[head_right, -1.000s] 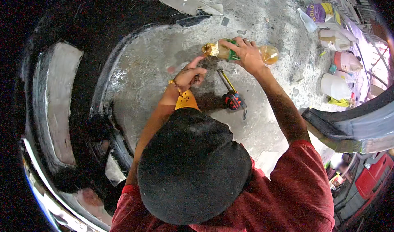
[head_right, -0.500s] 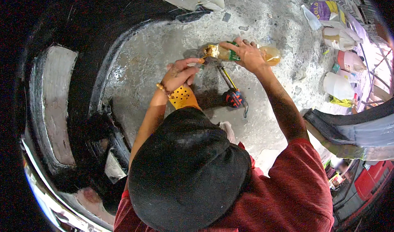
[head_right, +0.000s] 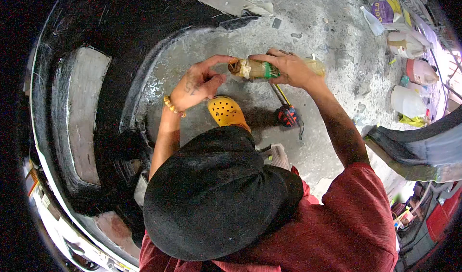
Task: Apply adhesive or resin and measure a car bumper for repair.
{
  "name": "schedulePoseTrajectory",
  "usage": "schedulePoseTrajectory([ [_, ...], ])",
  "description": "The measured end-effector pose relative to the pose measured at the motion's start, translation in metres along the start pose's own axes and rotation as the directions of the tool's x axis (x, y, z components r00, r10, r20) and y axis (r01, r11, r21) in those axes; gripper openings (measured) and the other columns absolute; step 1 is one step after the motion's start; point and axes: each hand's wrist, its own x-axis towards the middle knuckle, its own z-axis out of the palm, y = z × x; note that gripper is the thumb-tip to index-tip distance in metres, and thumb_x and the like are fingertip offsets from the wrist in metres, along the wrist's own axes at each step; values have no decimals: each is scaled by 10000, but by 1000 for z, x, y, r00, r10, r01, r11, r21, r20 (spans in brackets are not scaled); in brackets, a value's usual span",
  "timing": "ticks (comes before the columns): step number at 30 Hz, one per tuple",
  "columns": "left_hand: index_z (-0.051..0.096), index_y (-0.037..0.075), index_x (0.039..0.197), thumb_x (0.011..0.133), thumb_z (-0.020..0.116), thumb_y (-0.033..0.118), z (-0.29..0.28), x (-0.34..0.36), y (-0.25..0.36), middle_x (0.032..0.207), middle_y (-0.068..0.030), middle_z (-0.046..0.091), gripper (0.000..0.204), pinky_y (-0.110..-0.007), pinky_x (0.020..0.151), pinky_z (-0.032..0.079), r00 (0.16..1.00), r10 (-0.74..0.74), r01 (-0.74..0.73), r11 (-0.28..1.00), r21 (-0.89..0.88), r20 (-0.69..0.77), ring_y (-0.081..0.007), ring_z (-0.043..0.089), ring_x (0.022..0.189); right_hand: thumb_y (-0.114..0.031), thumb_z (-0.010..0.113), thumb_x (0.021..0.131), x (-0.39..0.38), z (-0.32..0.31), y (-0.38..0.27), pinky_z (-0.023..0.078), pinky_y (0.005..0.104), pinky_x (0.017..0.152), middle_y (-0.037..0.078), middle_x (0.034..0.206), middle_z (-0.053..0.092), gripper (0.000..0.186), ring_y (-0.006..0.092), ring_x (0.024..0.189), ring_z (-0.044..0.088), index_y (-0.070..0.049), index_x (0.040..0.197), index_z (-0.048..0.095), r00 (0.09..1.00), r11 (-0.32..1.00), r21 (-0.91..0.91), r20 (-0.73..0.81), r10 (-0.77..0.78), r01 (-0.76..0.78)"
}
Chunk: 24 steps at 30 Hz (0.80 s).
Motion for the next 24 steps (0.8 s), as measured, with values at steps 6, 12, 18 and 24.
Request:
schedulePoseTrajectory([
  [6,517,155,1449,903,589,0,5,-8,-26,582,52,506,573,-249,519,339,999,30,-32,996,-81,-32,-42,387,545,-145,840,708,0,-12,-6,502,466,927,116,1177,573,893,384,1070,619,-289,1491,436,997,992,101,-36,-74,78],
  [12,471,195,1501,857,597,-19,14,-8,-34,574,-16,526,689,-291,532,404,968,199,-189,979,78,-154,-103,465,515,-175,835,719,-1,-19,-10,503,475,939,119,1179,572,886,393,1087,607,-309,1497,432,998,982,177,-4,-60,60],
  [18,374,314,1542,808,609,-19,15,-11,-32,704,-159,632,839,-467,640,525,962,197,-96,893,440,-190,-372,656,653,-225,829,762,0,-31,-15,499,435,962,98,1251,580,782,347,1137,602,-205,1465,489,1000,984,175,5,-23,22],
  [24,339,326,1555,820,607,-12,14,-7,-23,752,-160,651,853,-463,645,530,947,198,-49,866,498,-251,-361,668,699,-224,819,751,6,-48,-11,503,455,969,89,1223,582,832,358,1111,607,-304,1490,447,986,995,6,-134,-102,103],
])
